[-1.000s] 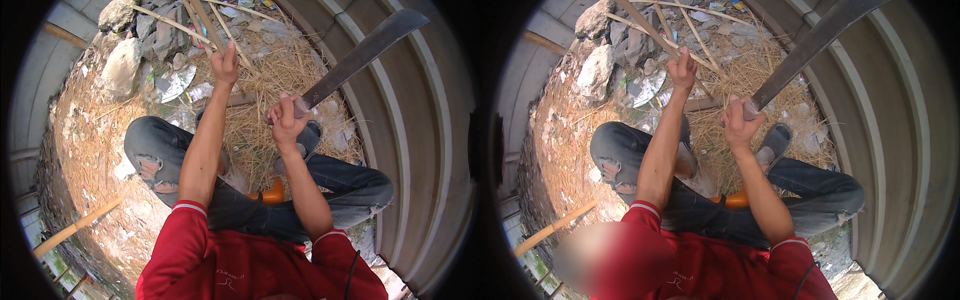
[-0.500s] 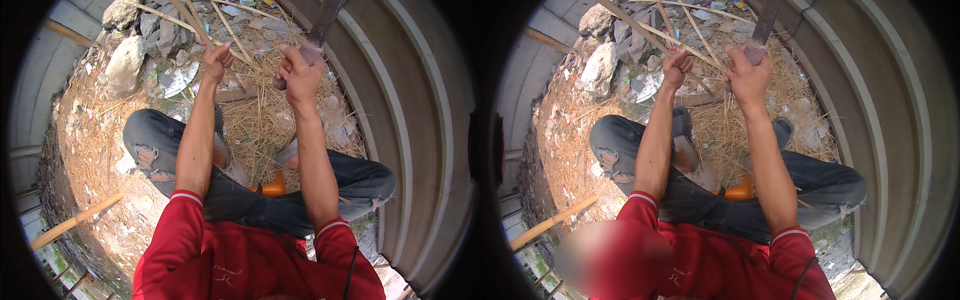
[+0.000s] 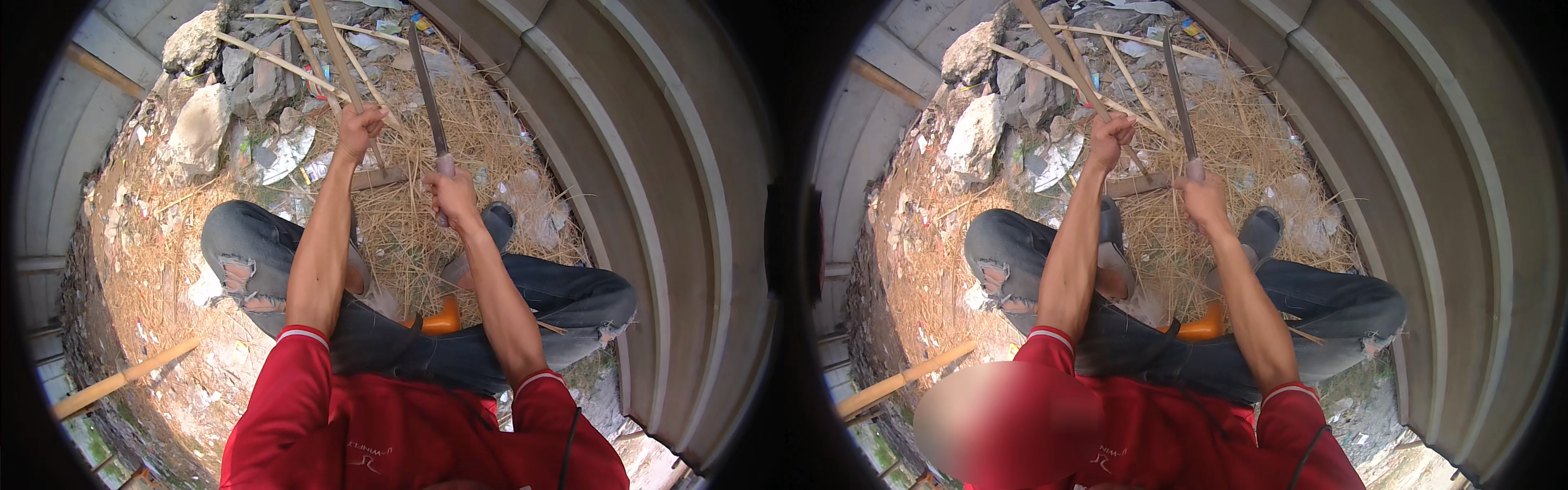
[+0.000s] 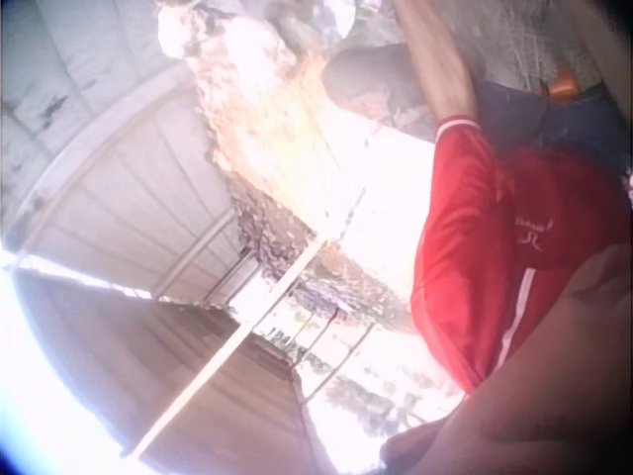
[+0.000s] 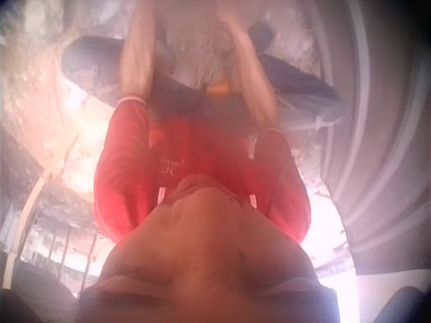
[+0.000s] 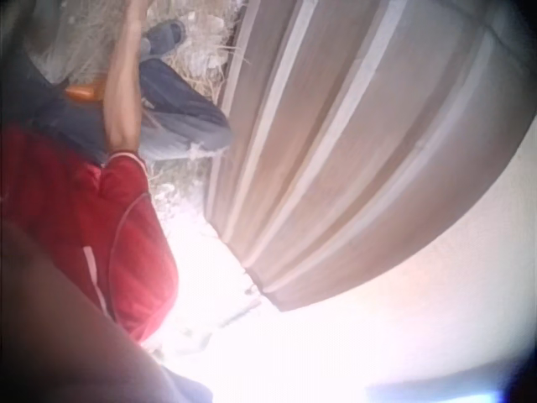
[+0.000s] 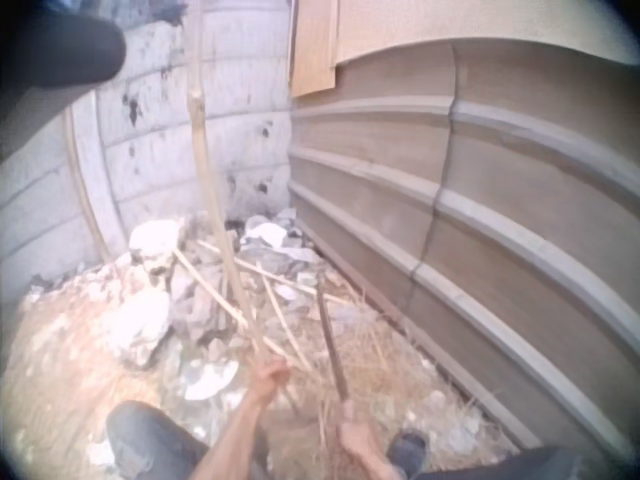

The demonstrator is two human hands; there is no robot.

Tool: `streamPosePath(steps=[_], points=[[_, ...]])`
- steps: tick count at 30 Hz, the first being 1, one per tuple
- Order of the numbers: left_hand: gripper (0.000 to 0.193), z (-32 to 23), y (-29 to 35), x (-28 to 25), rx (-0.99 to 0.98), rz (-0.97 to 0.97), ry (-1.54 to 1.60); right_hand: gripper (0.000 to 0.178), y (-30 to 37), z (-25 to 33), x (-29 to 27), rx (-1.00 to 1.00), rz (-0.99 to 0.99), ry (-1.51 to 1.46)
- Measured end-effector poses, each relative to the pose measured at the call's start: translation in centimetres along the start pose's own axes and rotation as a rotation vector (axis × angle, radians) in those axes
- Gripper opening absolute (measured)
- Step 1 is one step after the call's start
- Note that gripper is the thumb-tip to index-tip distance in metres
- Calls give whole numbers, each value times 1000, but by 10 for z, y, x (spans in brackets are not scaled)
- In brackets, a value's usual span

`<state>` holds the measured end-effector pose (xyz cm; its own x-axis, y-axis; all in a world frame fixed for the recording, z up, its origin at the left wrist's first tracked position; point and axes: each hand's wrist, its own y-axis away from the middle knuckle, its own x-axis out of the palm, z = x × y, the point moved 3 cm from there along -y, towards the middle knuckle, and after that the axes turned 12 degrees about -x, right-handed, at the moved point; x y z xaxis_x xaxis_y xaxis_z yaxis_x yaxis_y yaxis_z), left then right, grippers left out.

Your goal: The person sits cross-legged on a straw-covered floor and uses a blue utility knife to shave the surface of a long bamboo stick. They repeatedly scrape the stick to remove the outer layer, creating thin shavings that fall onto the ground. The person holds the stick with their left hand and manipulates the knife with their right hand.

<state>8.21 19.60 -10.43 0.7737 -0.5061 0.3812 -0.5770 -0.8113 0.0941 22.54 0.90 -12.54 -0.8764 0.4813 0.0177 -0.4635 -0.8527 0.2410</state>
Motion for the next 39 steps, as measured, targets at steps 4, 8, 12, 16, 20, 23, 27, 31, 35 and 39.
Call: streamPosePath(steps=[4, 8, 12, 16, 20, 23, 27, 31, 35, 39], points=[[51, 7, 6, -19, 191, -123, -28, 17, -1, 77, 16, -287, -55, -364], [64, 13, 10, -23, 329, -204, -89, 19, 24, 37, 13, -282, -108, -284], [66, 20, 3, -25, 369, -321, -295, 22, 49, -53, 3, -163, -113, 21], [63, 18, -2, -13, 394, -280, -219, 27, 74, -111, 1, -37, -80, 238], [67, 25, 3, -15, 381, -150, -36, 29, 81, -120, 12, 54, -35, 273], [67, 28, 7, -9, 423, -229, 172, 28, 85, -114, 17, 39, 14, 350], [69, 21, 5, -13, 417, -337, 149, 29, 91, -116, 21, -24, 67, 406], [68, 21, 3, -14, 475, -463, 133, 20, 93, -132, 28, -2, 61, 320], [66, 25, 3, 2, 493, -592, 49, 18, 97, -128, 34, 274, 71, 169], [65, 34, 1, -6, 464, -670, -94, 19, 104, -133, 39, 408, 36, 82]])
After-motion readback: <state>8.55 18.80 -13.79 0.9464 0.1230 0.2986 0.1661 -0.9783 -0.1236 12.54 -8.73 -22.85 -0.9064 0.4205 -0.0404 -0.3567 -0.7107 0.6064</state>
